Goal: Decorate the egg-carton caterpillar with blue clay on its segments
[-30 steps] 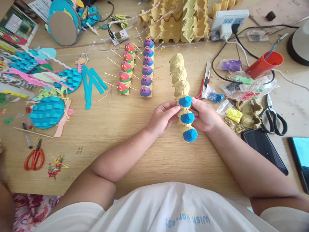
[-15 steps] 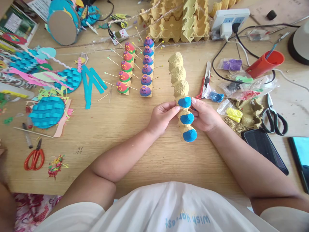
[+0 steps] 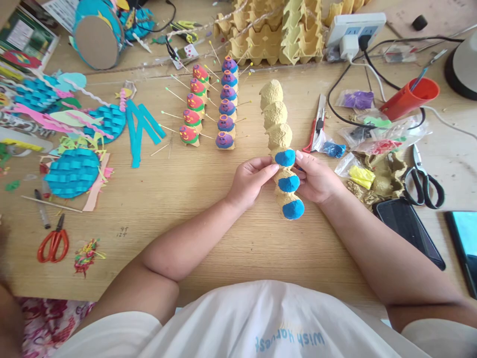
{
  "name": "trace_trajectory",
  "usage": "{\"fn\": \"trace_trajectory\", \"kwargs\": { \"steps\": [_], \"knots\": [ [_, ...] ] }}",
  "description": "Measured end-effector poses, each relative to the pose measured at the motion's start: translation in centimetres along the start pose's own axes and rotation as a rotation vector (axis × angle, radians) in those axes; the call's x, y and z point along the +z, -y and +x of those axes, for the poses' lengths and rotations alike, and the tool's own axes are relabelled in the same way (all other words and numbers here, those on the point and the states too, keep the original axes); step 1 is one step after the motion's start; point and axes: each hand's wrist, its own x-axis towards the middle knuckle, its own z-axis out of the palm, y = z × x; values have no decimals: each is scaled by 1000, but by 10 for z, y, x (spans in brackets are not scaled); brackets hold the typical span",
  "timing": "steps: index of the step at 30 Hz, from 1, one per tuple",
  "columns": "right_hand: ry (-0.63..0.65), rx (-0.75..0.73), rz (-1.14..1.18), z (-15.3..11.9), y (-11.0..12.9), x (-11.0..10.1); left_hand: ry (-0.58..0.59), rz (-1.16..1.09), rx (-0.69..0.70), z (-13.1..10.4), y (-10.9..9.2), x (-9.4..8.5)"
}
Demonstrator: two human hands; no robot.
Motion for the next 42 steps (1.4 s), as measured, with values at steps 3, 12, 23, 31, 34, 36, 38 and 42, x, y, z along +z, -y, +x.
{"fn": "trace_trajectory", "kwargs": {
  "steps": [3, 12, 23, 31, 34, 36, 38, 42],
  "knots": [
    [9, -9, 0, 0, 0, 0, 1, -12, 4, 0, -1, 1],
    [-20, -51, -27, -1, 1, 8, -63, -11, -17, 0, -2, 0],
    [-96, -109, -74, -4, 3, 17, -147, 45, 26, -3, -3, 4],
    [-40, -61, -26, -1, 0, 5, 13, -15, -16, -2, -6, 4],
    [-23, -39, -7, -1, 0, 5, 44, 3, -14, -2, -5, 4],
    [-20, -31, -3, 0, 1, 5, 20, 29, 5, -2, -4, 4],
    [-21, -23, -7, -1, 1, 5, -5, 49, 25, -1, -2, 3],
    [-33, -27, -13, -1, 0, 4, -29, 57, 27, -1, -2, 3]
  ]
}}
